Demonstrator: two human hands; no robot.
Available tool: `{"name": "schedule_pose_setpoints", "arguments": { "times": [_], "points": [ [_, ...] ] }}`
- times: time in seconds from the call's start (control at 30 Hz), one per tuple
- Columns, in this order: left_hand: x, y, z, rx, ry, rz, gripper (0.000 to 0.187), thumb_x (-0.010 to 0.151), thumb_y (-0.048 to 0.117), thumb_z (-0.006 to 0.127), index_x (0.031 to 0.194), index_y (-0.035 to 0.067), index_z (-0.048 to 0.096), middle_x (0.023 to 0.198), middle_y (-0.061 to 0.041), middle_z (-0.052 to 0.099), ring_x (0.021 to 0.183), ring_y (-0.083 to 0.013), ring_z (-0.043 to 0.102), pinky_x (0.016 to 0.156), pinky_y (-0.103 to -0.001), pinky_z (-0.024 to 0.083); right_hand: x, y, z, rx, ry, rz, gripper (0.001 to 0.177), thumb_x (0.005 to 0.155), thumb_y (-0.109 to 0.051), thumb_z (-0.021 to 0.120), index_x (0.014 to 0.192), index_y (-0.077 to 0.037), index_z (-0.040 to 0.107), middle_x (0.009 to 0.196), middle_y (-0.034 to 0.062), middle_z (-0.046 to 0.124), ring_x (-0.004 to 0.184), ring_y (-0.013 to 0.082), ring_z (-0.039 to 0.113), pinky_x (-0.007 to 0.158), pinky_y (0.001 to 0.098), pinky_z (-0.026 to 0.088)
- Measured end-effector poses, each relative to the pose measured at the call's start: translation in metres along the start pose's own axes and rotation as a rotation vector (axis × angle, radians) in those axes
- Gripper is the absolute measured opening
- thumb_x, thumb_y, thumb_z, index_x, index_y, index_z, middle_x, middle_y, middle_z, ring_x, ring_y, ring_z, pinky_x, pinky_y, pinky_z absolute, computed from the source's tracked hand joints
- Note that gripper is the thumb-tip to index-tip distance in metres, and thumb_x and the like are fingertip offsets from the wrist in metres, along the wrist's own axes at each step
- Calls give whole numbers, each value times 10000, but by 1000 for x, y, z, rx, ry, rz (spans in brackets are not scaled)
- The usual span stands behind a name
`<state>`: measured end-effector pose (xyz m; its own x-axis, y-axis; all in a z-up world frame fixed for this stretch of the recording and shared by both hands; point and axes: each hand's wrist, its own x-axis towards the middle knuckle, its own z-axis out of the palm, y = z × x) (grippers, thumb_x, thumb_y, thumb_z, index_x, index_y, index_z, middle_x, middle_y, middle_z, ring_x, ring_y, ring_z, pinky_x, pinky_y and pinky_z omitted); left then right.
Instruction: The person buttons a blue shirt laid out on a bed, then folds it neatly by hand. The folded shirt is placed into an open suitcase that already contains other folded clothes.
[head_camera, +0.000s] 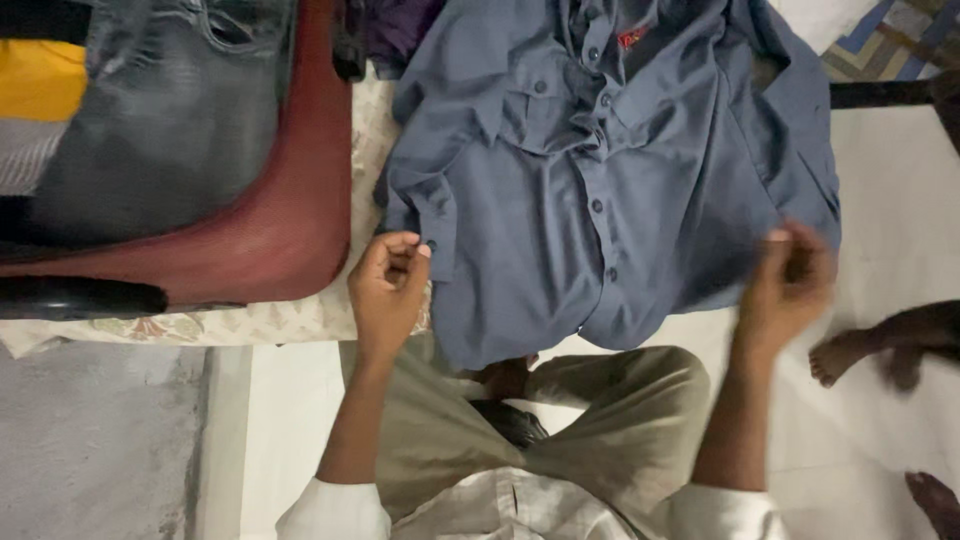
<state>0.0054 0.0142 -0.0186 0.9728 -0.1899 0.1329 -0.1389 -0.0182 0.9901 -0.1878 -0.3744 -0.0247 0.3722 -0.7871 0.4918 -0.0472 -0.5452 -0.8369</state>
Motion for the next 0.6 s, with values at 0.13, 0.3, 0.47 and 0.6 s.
{"name": "schedule_pose_setpoints", "arguments": {
  "times": [0.13,0.3,0.47,0.6],
  "points": [
    [0,0,0,53,-10,122,162,961,73,740,1091,11,667,926,-25,718,781,-65,654,701,-227,538,68,77,-56,-472,27,-40,385,1096,-209,703,1330,83,611,1273,228,587,1086,264,592,891,361,513],
    [0,3,1,106,14,77,161,928,79,750,1061,17,684,893,-28,726,744,-70,656,659,-227,545,110,108,-67,-99,-140,918,611,1091,-471,560,1410,49,524,1377,269,569,1145,309,589,929,458,485],
    [0,3,1,71,21,60,158,931,91,738,1057,15,681,860,-33,728,718,-73,664,644,-237,556,121,152,-75,154,-278,986,676,1087,-438,508,1529,63,404,1455,278,507,1346,356,554,1114,474,470],
    [0,8,-1,104,11,108,162,937,99,732,1066,14,683,879,-46,739,730,-94,678,654,-251,560,123,171,-79,180,-120,708,450,1077,-159,604,1419,123,526,1339,296,630,1209,383,658,995,431,506]
  ]
}}
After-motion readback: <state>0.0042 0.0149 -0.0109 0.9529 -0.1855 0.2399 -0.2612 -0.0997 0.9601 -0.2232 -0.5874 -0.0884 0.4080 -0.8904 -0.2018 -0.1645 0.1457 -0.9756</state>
